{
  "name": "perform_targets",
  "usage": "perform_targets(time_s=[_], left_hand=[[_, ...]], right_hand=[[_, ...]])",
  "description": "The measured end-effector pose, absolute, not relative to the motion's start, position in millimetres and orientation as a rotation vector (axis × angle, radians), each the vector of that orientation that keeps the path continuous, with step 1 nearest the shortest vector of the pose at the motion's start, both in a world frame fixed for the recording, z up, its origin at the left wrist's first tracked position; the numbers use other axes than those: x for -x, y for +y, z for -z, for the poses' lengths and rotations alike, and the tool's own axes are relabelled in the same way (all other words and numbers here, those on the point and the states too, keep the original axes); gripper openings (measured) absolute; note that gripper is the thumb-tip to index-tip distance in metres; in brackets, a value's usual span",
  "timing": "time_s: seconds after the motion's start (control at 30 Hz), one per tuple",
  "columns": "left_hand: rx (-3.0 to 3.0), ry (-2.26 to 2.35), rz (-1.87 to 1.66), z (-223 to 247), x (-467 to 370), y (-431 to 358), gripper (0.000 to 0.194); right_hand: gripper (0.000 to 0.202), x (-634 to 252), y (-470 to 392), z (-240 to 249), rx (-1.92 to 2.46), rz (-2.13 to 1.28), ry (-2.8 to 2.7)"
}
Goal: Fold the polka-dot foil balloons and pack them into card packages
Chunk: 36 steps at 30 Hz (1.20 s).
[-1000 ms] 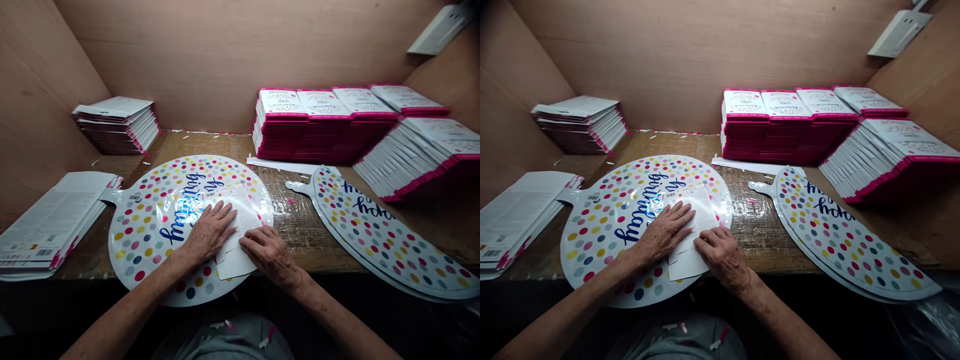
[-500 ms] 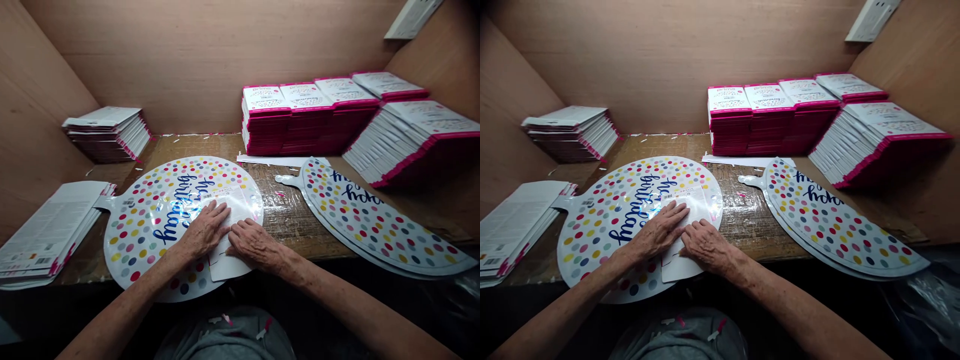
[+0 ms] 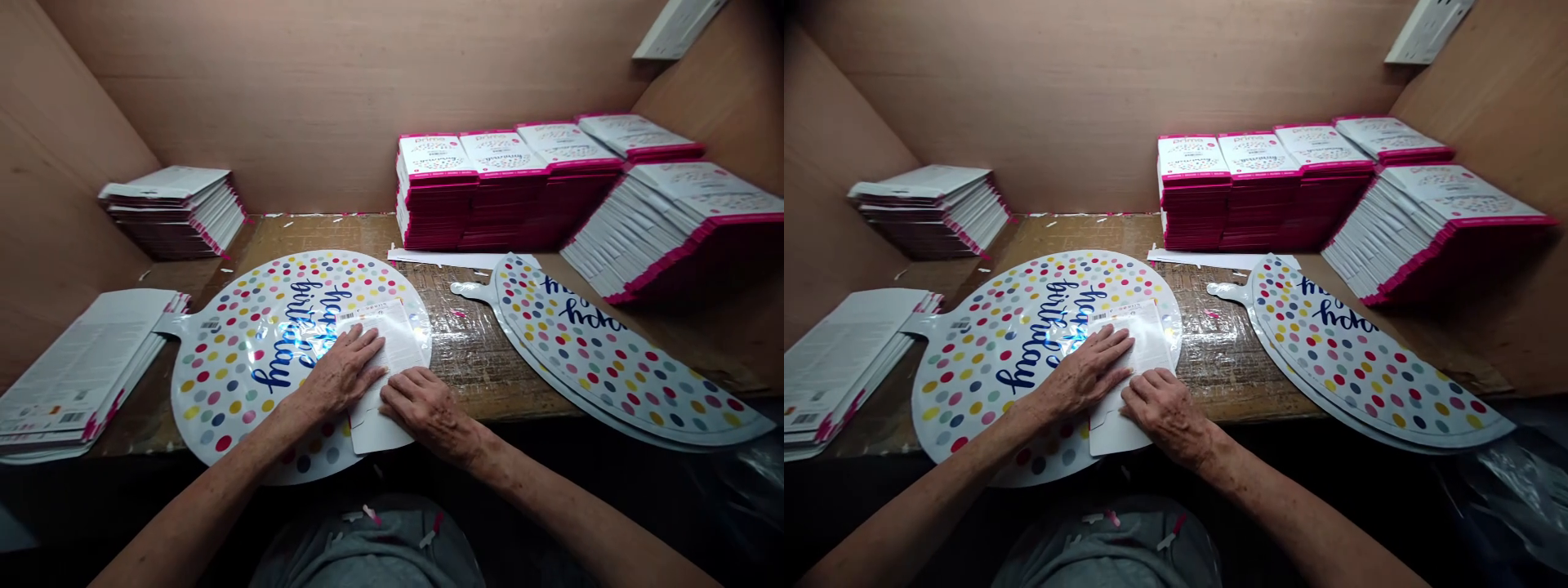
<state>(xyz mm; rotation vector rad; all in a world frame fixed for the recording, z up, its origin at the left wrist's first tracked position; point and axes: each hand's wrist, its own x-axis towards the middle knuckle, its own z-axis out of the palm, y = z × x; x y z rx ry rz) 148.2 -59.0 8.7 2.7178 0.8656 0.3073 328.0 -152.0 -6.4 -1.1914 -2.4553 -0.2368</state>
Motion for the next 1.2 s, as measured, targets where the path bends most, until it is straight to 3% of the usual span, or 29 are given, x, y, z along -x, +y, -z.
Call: perform_targets(time_s=[0.3, 0.57, 1.03, 1.2], left_hand=[[-2.729, 0.854, -0.332, -2.8, -148.0, -55.7, 0.044], [-2.713, 0.869, -0.339, -4.0, -151.2, -60.3, 0.043], [-2.680, 0.859, -0.348, -7.8, -145.5, -65.2, 0.044], [-2.741, 0.891, -0.335, -7.0, -146.3, -64.0, 0.045]], right_hand=[[0.027, -333.1, -144.3, -7.1, 1.127, 0.150, -2.702], [0.017, -339.0, -159.9, 4.3, 1.284, 0.123, -2.358], [0.029, -331.4, -146.5, 9.2, 1.000, 0.120, -2.491], [0.021, -329.8, -153.0, 24.4, 1.034, 0.130, -2.298]])
